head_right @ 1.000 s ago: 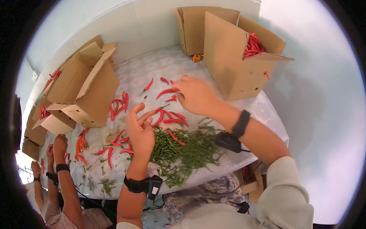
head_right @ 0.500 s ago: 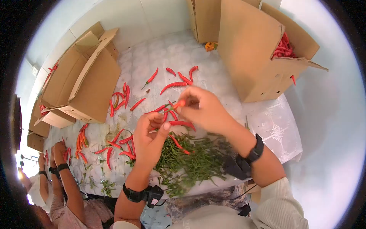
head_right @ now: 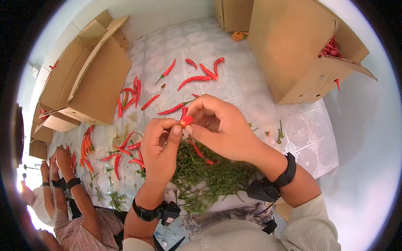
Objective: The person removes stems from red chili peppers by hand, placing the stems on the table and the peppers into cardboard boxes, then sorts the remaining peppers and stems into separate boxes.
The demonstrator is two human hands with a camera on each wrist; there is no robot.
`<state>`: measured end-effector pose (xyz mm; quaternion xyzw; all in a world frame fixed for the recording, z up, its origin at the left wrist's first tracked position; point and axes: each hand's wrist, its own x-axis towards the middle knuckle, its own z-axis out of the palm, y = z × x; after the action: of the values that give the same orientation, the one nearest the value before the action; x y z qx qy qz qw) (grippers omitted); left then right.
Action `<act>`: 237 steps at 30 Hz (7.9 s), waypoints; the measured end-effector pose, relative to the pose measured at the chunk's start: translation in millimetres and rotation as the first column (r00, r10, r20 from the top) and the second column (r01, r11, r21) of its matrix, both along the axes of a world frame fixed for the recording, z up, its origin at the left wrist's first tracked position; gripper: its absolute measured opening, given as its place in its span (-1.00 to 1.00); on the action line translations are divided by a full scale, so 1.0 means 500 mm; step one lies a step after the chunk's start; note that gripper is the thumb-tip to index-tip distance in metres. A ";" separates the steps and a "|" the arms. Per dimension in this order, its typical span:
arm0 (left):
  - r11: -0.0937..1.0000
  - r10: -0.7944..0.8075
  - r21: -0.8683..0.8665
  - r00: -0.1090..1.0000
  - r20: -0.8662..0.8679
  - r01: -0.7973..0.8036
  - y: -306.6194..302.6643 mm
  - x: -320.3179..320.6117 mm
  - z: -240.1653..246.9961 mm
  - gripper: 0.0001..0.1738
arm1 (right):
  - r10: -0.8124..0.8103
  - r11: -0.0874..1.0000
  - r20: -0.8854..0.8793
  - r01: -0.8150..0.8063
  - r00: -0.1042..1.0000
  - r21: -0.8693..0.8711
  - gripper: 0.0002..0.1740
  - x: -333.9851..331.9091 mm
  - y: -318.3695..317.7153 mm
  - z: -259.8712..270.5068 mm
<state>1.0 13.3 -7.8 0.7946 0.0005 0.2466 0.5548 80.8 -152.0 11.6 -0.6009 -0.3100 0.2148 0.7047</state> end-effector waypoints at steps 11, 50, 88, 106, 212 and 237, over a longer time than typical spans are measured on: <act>0.997 -0.074 0.012 0.997 0.030 0.074 0.011 -0.001 0.014 -0.87 | 0.049 0.998 -0.026 -0.049 0.998 -0.024 -0.74 0.004 -0.001 0.003; 0.701 0.295 0.693 0.953 -0.065 -0.170 0.048 0.012 -0.034 -0.74 | -0.121 0.764 0.435 0.364 0.892 -0.534 -0.77 0.076 -0.019 -0.054; 0.998 0.061 0.028 0.998 0.016 -0.061 0.017 0.007 -0.006 -0.81 | -0.134 0.971 0.056 0.142 0.989 -0.193 -0.69 0.051 -0.019 -0.018; 0.990 0.125 0.058 0.992 0.017 -0.125 0.028 0.015 -0.010 -0.83 | -0.081 0.934 0.056 0.096 0.995 -0.344 -0.77 0.041 -0.011 -0.022; 0.971 -0.131 0.219 0.980 0.153 0.095 0.009 0.008 0.010 -0.82 | 0.312 0.376 0.691 0.583 0.652 -0.720 -0.53 0.360 0.115 -0.035; 0.988 -0.011 0.154 0.993 0.121 -0.008 0.012 0.014 -0.011 -0.73 | -0.099 0.303 0.688 0.680 0.719 -0.667 -0.60 0.400 0.072 -0.063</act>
<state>8.1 19.1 -13.1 0.8185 -0.0531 0.2933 0.4910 280.9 -116.0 -19.9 -0.9693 -0.1598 -0.0173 0.1860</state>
